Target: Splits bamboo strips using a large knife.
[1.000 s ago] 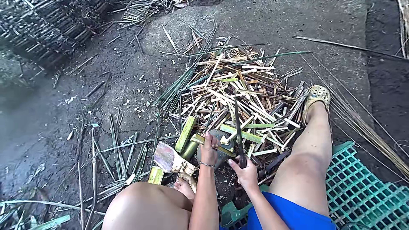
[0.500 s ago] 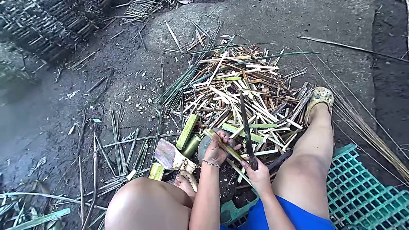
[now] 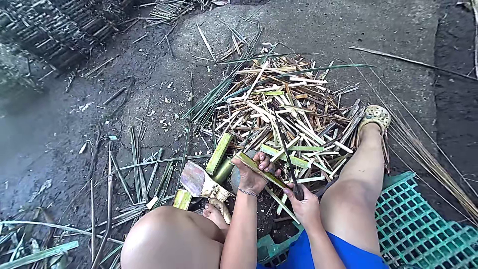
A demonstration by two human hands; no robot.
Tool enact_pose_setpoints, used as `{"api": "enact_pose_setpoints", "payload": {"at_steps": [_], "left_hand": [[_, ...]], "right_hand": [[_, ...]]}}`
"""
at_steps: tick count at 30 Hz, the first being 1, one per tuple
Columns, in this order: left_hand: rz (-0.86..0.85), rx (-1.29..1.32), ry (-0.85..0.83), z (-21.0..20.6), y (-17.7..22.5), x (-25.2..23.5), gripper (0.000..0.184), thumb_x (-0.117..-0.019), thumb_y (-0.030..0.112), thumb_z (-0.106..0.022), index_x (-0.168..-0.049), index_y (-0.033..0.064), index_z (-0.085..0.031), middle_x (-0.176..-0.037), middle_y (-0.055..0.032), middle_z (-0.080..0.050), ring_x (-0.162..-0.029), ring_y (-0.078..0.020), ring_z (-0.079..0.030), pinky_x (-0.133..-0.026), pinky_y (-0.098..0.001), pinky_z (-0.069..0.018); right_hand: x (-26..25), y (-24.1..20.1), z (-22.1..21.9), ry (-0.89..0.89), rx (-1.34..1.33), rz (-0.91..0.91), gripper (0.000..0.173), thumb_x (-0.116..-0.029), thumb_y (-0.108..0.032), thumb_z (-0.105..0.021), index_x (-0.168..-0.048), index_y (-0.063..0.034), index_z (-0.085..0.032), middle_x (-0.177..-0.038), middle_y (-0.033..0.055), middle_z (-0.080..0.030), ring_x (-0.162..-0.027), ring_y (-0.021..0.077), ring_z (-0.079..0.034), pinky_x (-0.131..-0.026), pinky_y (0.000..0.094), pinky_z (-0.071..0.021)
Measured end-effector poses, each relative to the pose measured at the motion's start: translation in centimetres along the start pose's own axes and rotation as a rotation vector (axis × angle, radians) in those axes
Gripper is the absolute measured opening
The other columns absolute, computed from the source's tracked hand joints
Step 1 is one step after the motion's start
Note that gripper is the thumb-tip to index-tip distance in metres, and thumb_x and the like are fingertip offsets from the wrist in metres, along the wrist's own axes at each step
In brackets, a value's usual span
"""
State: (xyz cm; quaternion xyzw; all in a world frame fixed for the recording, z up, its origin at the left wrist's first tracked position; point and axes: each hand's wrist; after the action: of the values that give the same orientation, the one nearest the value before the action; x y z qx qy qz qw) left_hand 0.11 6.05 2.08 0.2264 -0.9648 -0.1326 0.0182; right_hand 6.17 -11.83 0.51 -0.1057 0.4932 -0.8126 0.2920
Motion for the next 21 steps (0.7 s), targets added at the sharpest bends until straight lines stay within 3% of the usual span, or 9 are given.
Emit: {"api": "enact_pose_setpoints", "payload": {"at_steps": [3, 6, 12, 16, 21], "left_hand": [[-0.002, 0.029, -0.007, -0.3, 0.0, -0.1, 0.072, -0.0511, 0.084, -0.077, -0.084, 0.0200, -0.074, -0.066, 0.0070, -0.062, -0.065, -0.0137, -0.065, -0.076, -0.0412, -0.0585], [-0.017, 0.060, 0.014, -0.7, 0.2, 0.1, 0.066, -0.0594, 0.083, -0.073, -0.081, 0.0205, -0.073, -0.068, 0.0056, -0.064, -0.071, -0.0169, -0.068, -0.080, -0.0479, -0.0588], [-0.018, 0.015, -0.021, -0.9, 0.2, 0.2, 0.065, -0.0642, 0.084, -0.069, -0.082, 0.0217, -0.076, -0.072, 0.0052, -0.067, -0.077, -0.0187, -0.070, -0.084, -0.0534, -0.0585], [0.028, -0.019, -0.085, -1.0, -0.6, -0.1, 0.065, -0.0628, 0.085, -0.069, -0.078, 0.0220, -0.073, -0.067, 0.0078, -0.063, -0.070, -0.0140, -0.067, -0.080, -0.0435, -0.0590], [-0.017, -0.030, -0.092, -1.1, -1.0, -0.1, 0.062, -0.0603, 0.084, -0.073, -0.072, 0.0224, -0.069, -0.062, 0.0096, -0.058, -0.059, -0.0078, -0.059, -0.062, -0.0274, -0.0514]], "right_hand": [[-0.3, 0.2, 0.2, 0.013, -0.035, 0.015, 0.038, -0.0890, -0.034, -0.072, -0.103, 0.0016, -0.073, -0.082, 0.0033, -0.070, -0.068, -0.0058, -0.058, -0.067, 0.0125, -0.0475], [-0.3, 0.4, 0.4, 0.023, -0.082, 0.013, 0.036, -0.0882, -0.031, -0.073, -0.102, 0.0025, -0.073, -0.087, 0.0052, -0.072, -0.072, -0.0038, -0.061, -0.070, 0.0143, -0.0504], [0.1, 0.7, 0.6, 0.025, -0.121, 0.021, 0.034, -0.0886, -0.029, -0.073, -0.101, 0.0027, -0.072, -0.082, 0.0008, -0.069, -0.067, -0.0104, -0.056, -0.064, 0.0082, -0.0463], [0.3, 0.5, 0.7, 0.037, -0.145, -0.006, 0.032, -0.0882, -0.027, -0.074, -0.101, 0.0025, -0.071, -0.083, 0.0006, -0.069, -0.065, -0.0102, -0.056, -0.062, 0.0083, -0.0471], [0.1, 0.5, 0.6, 0.017, -0.096, 0.013, 0.035, -0.0881, -0.032, -0.074, -0.100, 0.0013, -0.073, -0.080, 0.0011, -0.068, -0.066, -0.0077, -0.055, -0.064, 0.0109, -0.0462]]}}
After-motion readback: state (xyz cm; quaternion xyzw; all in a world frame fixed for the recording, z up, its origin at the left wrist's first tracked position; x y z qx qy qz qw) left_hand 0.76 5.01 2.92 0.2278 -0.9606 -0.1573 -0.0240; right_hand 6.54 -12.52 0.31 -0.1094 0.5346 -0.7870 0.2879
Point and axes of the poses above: each hand's wrist, its own x-axis away from the middle knuckle, its own z-axis out of the back of the hand, y = z × x
